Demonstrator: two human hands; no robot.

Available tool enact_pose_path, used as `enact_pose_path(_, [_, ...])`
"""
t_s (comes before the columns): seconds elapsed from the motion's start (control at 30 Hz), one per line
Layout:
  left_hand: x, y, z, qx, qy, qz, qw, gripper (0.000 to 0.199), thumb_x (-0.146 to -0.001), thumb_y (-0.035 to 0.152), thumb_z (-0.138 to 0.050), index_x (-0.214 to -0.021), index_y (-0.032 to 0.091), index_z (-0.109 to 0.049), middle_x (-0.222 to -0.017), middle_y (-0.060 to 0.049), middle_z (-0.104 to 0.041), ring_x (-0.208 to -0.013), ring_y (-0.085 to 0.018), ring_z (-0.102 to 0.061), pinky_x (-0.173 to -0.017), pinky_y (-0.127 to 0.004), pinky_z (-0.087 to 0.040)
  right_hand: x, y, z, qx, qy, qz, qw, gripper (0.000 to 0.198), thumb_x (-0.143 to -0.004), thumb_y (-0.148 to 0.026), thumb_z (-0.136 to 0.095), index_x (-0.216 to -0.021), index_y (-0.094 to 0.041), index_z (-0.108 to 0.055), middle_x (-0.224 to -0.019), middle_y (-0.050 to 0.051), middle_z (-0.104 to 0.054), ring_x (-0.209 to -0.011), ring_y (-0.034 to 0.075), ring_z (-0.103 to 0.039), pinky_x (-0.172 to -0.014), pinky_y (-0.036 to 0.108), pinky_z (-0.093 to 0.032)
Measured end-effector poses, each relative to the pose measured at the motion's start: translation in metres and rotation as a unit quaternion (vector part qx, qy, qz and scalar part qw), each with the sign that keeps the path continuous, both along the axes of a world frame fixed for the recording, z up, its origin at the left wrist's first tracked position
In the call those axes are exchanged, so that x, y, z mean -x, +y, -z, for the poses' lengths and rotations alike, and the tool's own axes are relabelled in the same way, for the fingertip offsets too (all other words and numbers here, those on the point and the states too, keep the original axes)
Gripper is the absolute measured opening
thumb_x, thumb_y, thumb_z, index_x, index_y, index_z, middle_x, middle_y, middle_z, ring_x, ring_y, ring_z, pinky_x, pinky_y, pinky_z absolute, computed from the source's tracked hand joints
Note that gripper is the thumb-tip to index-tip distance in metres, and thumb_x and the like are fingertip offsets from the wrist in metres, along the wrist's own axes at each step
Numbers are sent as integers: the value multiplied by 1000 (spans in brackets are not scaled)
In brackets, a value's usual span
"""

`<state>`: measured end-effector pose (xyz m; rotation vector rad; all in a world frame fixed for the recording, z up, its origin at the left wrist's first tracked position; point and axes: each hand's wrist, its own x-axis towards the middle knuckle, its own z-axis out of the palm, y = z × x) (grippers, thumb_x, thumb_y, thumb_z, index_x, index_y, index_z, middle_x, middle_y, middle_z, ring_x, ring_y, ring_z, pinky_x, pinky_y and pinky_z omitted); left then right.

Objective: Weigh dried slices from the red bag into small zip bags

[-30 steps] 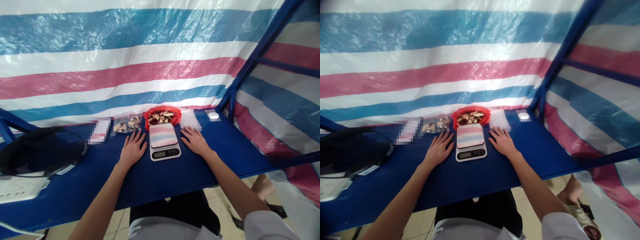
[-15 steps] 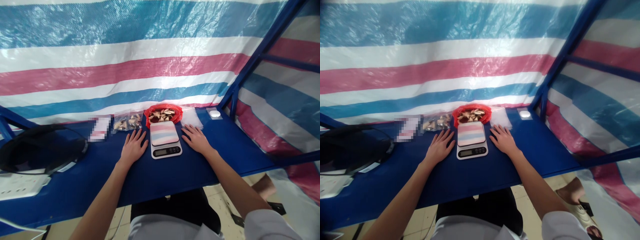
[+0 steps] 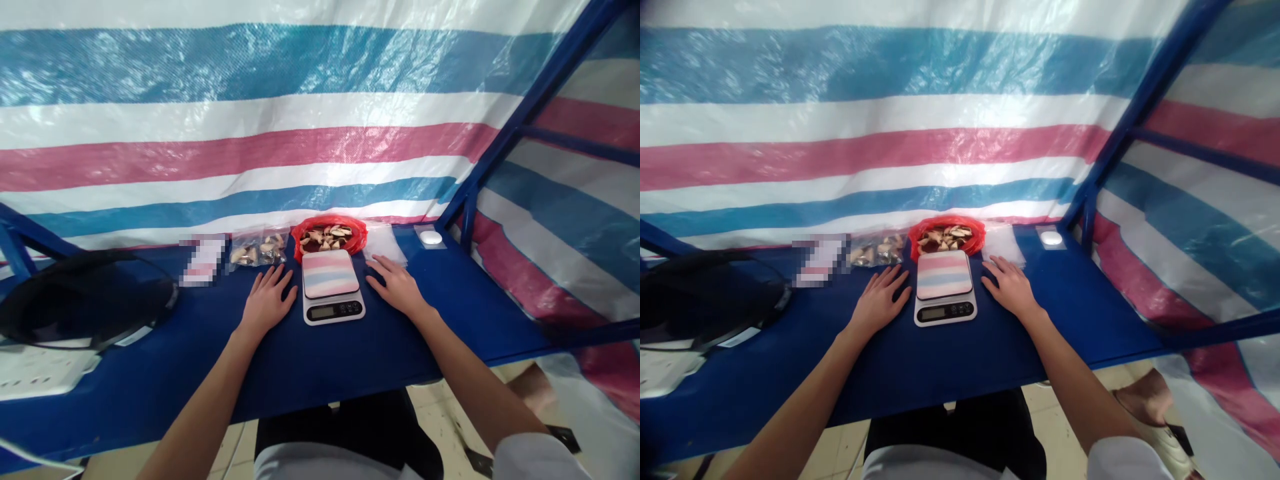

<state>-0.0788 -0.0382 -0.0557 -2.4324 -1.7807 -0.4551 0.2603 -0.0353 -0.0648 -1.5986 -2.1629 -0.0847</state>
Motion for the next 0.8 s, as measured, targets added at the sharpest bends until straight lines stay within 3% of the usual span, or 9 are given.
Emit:
enact_pose_path(0.13, [0, 1, 0, -3, 1, 0, 1000, 50, -99, 41, -49, -140, 17, -62, -153, -14, -52, -144, -35, -46, -120, -56, -34, -7, 16, -8, -6, 37, 30, 999, 39, -100, -42, -51, -133, -29, -67, -145, 4, -61, -132, 25, -60, -108, 40, -53])
enact_pose_path(0.37, [-2, 1, -4, 21, 19, -9, 1000, 51, -99, 40, -49, -144, 18, -59, -156, -14, -48, -147, -36, -42, -121, -56, -32, -22, 55, -12, 42, -6, 37, 998, 40, -100, -39, -52, -133, -24, -66, -147, 8, -59, -139, 28, -54, -116, 43, -44])
enact_pose_path(0.57, [-3, 1, -3, 26, 10, -9, 1000, 51, -99, 41, -48, -145, 20, -57, -156, -13, -48, -147, -35, -41, -121, -57, -33, -21, 61, -5, 59, -17, 27, 998, 38, -100, -39, -51, -130, -25, -69, -143, 7, -63, -136, 27, -56, -115, 44, -45])
enact_pose_path(0.8, [0, 1, 1, 15, -10, -2, 1000, 50, -99, 43, -47, -143, 23, -59, -155, -12, -50, -147, -34, -42, -121, -55, -31, -15, 55, -7, 28, 23, 92, 995, 28, -97, -39, -54, -111, -32, -77, -128, 1, -73, -108, 25, -72, -93, 37, -58])
